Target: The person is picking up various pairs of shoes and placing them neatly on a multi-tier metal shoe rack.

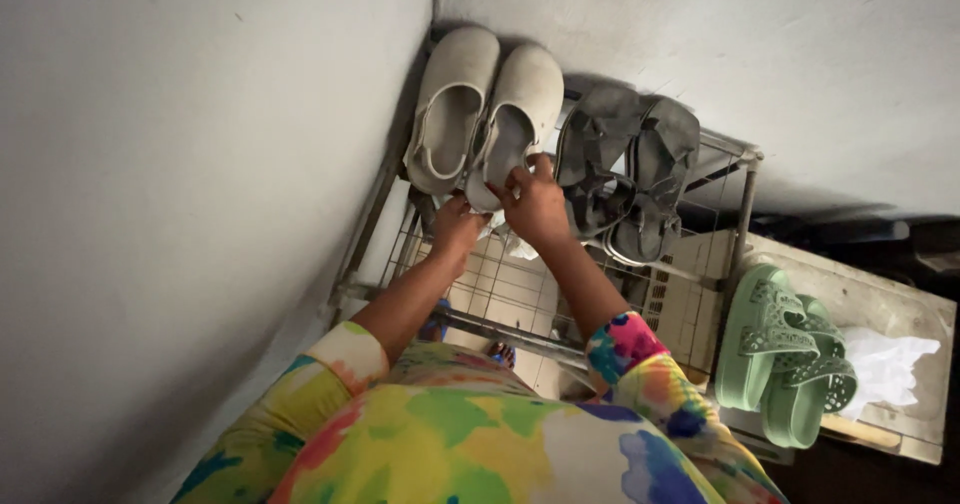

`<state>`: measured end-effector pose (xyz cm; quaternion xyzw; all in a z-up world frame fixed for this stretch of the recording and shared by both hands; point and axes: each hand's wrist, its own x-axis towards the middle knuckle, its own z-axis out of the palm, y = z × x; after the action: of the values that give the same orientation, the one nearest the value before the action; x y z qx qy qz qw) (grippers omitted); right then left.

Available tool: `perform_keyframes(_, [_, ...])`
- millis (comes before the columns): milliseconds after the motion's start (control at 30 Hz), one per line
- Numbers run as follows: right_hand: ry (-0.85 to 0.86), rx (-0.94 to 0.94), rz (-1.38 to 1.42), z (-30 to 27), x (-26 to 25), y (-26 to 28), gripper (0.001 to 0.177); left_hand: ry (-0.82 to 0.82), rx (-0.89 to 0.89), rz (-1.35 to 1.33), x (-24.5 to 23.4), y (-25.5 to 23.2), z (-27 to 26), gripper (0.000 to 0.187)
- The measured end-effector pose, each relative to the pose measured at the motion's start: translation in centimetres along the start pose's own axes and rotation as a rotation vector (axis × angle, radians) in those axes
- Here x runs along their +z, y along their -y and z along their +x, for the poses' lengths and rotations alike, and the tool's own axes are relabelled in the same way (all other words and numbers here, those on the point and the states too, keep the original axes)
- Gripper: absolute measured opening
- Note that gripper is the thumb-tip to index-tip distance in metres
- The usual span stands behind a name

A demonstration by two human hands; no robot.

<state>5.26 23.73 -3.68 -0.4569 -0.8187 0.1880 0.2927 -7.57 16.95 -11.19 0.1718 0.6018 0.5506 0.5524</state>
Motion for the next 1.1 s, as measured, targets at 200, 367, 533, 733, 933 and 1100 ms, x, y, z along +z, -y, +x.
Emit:
perform_keyframes(200, [0.049, 0.027, 0.013, 0.4, 0.4, -0.2, 0.030, -0.048, -0.128, 0.077, 0.1, -1.8, -0.9, 0.041])
perform_keyframes(367, [0.081, 0.033, -0.011, -0.4, 0.0, 0.9, 0.035, 0.029, -0.013, 0.082, -0.8, -0.7, -0.6, 0.042])
perform_keyframes(533, [0.068, 0.078, -0.046, -2.4, -4.3, 5.1, 0.059, -0.024, -0.245, -0.130, -2.4, 0.9, -0.8, 0.044])
perform_keyframes(733, [-0.231, 0.108, -0.032, -6.0, -7.2, 0.9, 0.040, 0.221, -0.190, 0.018, 0.9, -0.1, -4.2, 0.023])
perform_keyframes(933, [-0.291, 0.139, -0.197, -4.3, -9.3, -4.2, 0.046, 0.254, -0.329, 0.174, 5.8, 1.4, -2.4, 0.022])
perform_keyframes(1100, [-0.061, 0.135, -0.238, -3.2, -7.4, -8.1, 0.045, 0.261, -0.368, 0.138, 7.2, 5.4, 0.9, 0.019])
